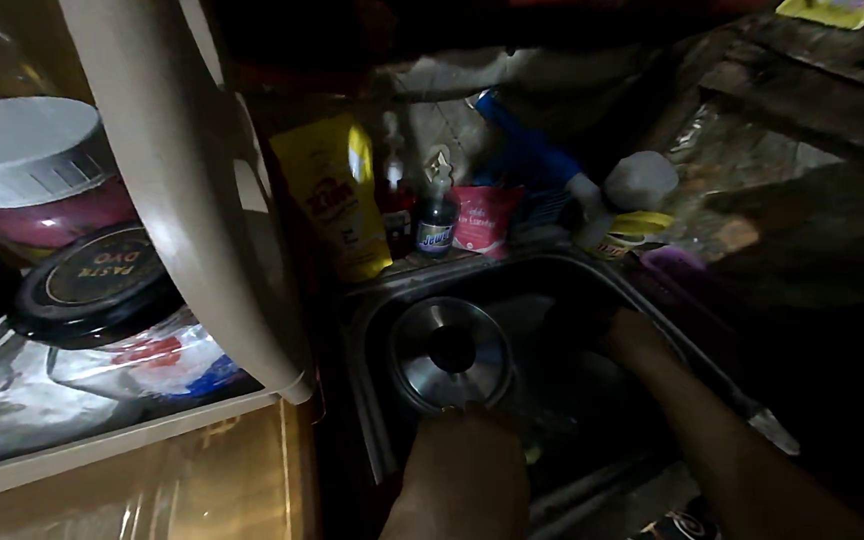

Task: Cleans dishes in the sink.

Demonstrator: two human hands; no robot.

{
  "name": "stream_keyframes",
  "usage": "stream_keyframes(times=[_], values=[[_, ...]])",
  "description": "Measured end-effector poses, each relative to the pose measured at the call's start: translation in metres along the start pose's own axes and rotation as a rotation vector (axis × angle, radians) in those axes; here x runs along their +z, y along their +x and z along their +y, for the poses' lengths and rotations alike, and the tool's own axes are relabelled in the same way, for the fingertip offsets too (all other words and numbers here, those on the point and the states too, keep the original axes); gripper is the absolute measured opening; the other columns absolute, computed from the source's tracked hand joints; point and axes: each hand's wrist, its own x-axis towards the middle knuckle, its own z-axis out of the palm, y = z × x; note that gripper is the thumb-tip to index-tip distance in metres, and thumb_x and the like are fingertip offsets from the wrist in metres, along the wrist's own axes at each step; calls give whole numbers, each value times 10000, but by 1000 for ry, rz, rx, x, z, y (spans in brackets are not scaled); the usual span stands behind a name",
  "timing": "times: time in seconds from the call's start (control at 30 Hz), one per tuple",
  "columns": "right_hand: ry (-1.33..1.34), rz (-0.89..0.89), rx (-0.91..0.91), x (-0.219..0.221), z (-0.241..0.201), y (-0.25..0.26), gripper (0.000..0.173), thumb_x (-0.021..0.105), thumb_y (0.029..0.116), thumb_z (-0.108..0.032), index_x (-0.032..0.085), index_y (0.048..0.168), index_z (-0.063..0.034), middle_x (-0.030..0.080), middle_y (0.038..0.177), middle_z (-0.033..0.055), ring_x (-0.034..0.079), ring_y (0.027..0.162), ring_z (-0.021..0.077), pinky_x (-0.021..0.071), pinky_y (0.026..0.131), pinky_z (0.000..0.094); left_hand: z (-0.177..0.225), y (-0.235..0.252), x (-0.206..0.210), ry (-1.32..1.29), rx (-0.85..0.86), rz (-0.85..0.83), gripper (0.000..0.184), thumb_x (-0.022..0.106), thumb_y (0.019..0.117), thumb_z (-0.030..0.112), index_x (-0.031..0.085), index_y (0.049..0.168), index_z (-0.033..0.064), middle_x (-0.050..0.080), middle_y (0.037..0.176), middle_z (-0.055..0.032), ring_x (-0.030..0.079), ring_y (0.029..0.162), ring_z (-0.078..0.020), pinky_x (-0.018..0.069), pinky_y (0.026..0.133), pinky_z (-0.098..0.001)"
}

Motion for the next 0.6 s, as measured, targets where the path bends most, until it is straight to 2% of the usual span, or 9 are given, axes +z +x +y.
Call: stream_keyframes(times=[0.07,0.13,0.2,0.3,0.37,0.43,0.47,0.53,0.6], values=[[-36,-8,-58,8,-6,11,250,700,980,-208,728,1095,12,685,1158,268,658,1089,464,510,912,684,-6,3,9,-12,23,85,470,453,1083,361,509,1474,105,571,1402,-192,588,1249,-386,486,999,-548],[-79,-40,-100,17,-18,15,252,662,1005,-196,720,1114,24,671,1197,275,646,1125,466,498,938,681,-5,3,5,-22,2,40,490,427,1096,384,475,1501,111,539,1446,-194,557,1293,-395,456,1035,-553],[-121,-52,-134,27,-29,14,261,635,1021,-191,712,1124,37,669,1205,278,651,1123,464,506,942,668,-8,4,8,-23,8,80,473,464,1076,377,528,1447,90,581,1379,-192,584,1248,-386,489,994,-542],[-127,10,-178,36,-33,15,273,639,1020,-196,711,1135,41,644,1248,296,638,1143,479,506,948,664,-3,1,-3,-21,-28,-18,488,410,1105,380,459,1503,102,524,1458,-199,533,1320,-397,439,1057,-548],[-82,103,-209,37,-28,18,283,682,988,-184,717,1154,43,578,1333,314,588,1198,503,496,958,683,-8,4,8,-30,15,102,440,480,1072,350,547,1419,89,598,1350,-191,592,1233,-387,499,979,-540],[-2,147,-172,27,-31,10,284,674,989,-179,699,1179,31,578,1337,281,600,1182,490,504,948,691,-12,6,17,-53,51,203,399,537,1038,315,606,1354,80,641,1272,-184,629,1163,-383,529,915,-539],[15,128,-140,23,-33,3,263,646,1005,-188,703,1156,19,619,1280,263,631,1135,472,512,924,684,-13,6,18,-60,56,219,389,541,1035,306,614,1341,76,646,1261,-184,634,1156,-381,531,910,-535],[-14,-48,-94,23,-29,-1,274,612,1029,-207,711,1152,16,686,1174,271,665,1092,459,510,930,665,-13,6,16,-69,58,210,390,531,1043,304,608,1340,65,637,1272,-192,620,1181,-383,520,931,-538],[-127,-287,-62,43,-8,6,365,593,1041,-203,637,1338,5,620,1331,282,586,1254,458,441,1062,636,-11,5,14,-65,51,178,417,527,1047,334,591,1370,77,624,1303,-189,605,1211,-382,512,950,-543]])
